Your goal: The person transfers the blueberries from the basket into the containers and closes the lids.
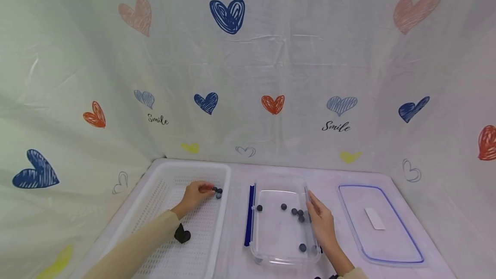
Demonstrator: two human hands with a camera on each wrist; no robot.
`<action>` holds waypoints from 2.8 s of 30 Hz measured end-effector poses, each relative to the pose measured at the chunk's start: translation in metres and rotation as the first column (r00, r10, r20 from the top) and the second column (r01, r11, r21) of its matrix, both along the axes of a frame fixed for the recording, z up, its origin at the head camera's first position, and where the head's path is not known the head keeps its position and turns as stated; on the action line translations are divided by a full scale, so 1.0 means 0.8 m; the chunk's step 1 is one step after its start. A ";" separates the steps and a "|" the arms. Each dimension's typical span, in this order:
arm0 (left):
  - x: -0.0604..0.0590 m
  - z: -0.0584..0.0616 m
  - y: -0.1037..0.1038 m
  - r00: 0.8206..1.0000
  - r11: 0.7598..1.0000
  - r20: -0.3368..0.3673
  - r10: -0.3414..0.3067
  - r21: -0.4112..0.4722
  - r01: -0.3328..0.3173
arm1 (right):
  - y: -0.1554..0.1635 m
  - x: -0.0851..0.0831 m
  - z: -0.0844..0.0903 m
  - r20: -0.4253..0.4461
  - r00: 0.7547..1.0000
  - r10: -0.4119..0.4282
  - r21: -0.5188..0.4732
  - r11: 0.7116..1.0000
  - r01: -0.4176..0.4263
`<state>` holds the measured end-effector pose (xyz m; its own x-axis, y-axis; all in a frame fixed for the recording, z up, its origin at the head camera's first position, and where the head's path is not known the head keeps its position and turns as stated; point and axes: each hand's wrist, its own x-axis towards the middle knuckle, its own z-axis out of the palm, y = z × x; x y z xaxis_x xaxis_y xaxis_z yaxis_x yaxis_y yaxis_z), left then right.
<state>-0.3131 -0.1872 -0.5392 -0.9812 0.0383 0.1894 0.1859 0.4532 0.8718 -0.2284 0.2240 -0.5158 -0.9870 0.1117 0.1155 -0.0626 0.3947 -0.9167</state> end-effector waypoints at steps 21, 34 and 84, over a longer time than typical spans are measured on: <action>0.007 0.003 0.012 0.999 0.999 -0.040 0.016 -0.031 -0.017 | 0.001 -0.001 0.001 0.023 1.000 0.010 -0.011 1.000 -0.010; 0.004 0.006 0.005 0.998 0.997 -0.064 0.020 -0.079 -0.025 | 0.002 -0.001 0.000 0.025 1.000 0.018 0.000 1.000 -0.018; 0.032 0.125 0.035 0.993 0.993 0.023 -0.112 0.045 0.111 | 0.001 -0.001 -0.001 0.056 0.998 -0.005 0.004 1.000 0.005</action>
<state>-0.2878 -0.1590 -0.4393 -0.9757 0.1400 0.1685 0.2109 0.3925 0.8953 -0.2291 0.2247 -0.5165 -0.9913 0.1167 0.0606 -0.0092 0.3984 -0.9172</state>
